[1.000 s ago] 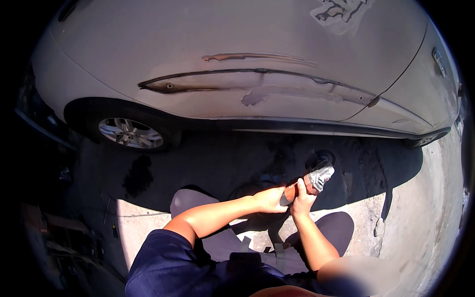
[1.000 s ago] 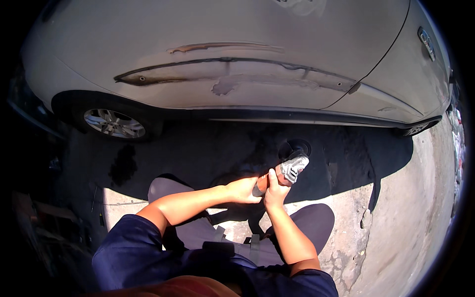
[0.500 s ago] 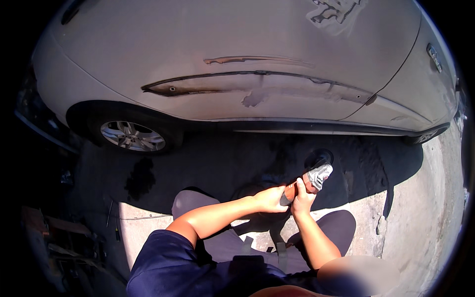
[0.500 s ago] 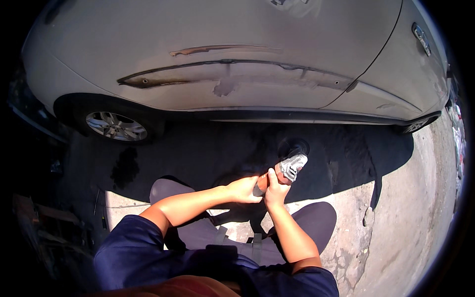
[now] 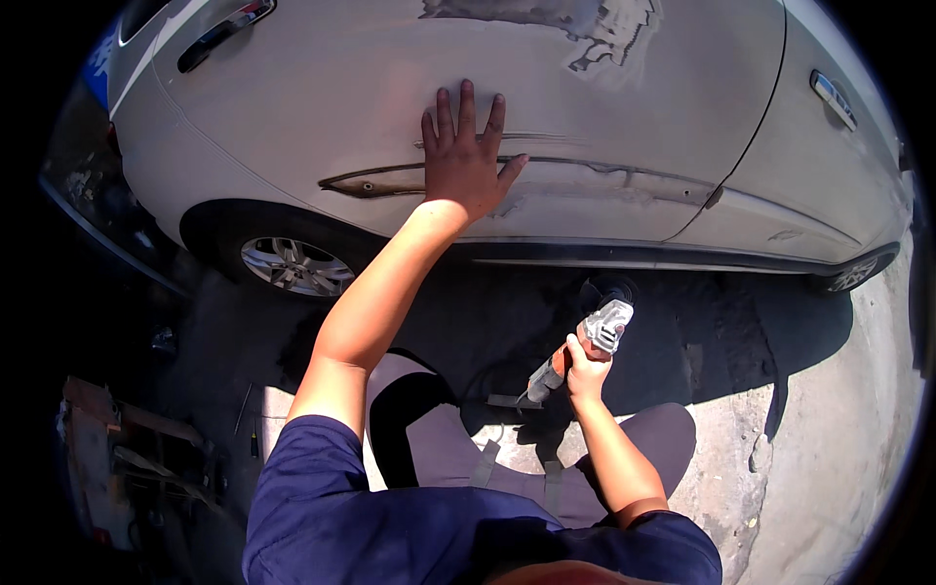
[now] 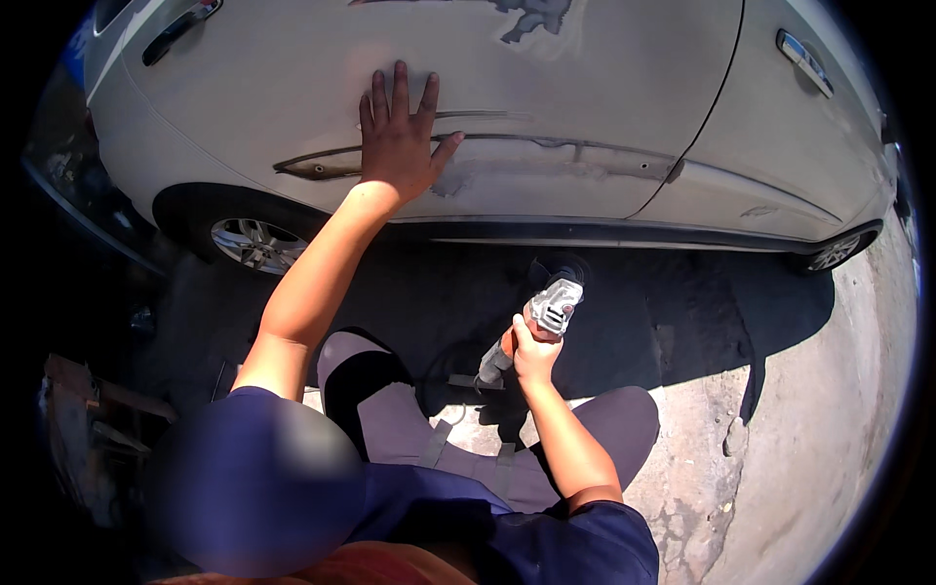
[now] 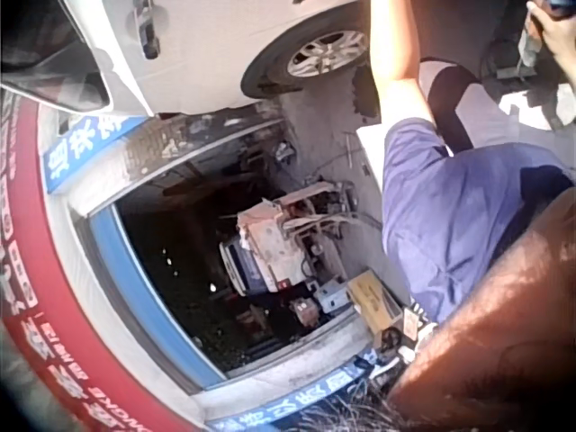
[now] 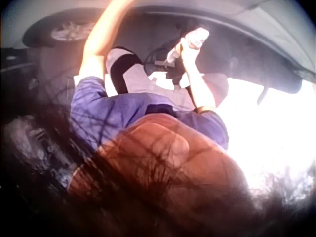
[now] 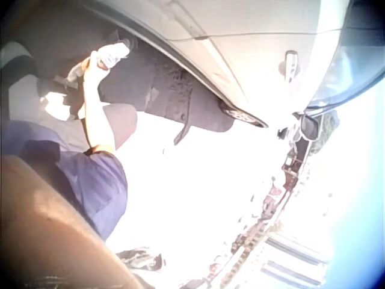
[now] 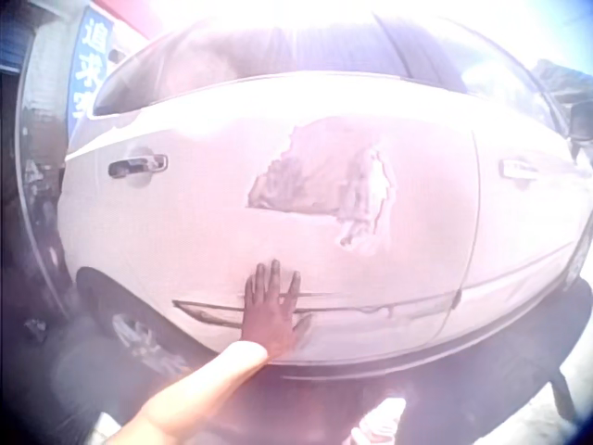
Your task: The person uses an angle grinder to sand the side panel of a white car, removing paint and smoothing the surface. The person moves the tool across the car door and rear quarter panel, then walks through a cluttered garage area.
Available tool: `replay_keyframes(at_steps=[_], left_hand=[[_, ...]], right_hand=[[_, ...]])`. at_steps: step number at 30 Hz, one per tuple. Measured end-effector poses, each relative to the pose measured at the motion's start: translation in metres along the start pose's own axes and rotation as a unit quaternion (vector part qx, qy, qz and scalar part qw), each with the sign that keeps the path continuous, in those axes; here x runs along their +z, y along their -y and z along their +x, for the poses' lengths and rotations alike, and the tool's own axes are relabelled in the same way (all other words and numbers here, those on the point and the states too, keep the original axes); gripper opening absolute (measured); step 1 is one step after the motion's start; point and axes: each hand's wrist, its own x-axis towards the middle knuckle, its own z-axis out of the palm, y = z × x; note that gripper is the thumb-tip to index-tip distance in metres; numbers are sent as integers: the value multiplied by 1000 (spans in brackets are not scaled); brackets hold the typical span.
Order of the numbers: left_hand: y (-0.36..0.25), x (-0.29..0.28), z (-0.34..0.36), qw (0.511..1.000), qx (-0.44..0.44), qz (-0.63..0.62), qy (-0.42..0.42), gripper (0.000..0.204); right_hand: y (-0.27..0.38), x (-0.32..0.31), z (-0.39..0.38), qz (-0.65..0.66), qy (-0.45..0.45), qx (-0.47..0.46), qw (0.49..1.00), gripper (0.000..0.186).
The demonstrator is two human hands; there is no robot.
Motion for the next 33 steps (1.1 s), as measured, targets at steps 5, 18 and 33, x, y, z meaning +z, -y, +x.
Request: replay_keyframes(at_steps=[5,18,33], left_hand=[[-15,14,-41,997,42,-21,60,79],[-146,41,-297,693,53,-583,420,113],[-142,72,-293,655,192,-571,456,108]], right_hand=[[9,-3,0,19,33,75,996,26],[-21,-19,7,18,-168,117,979,19],[-86,-47,19,69,-309,241,917,21]])
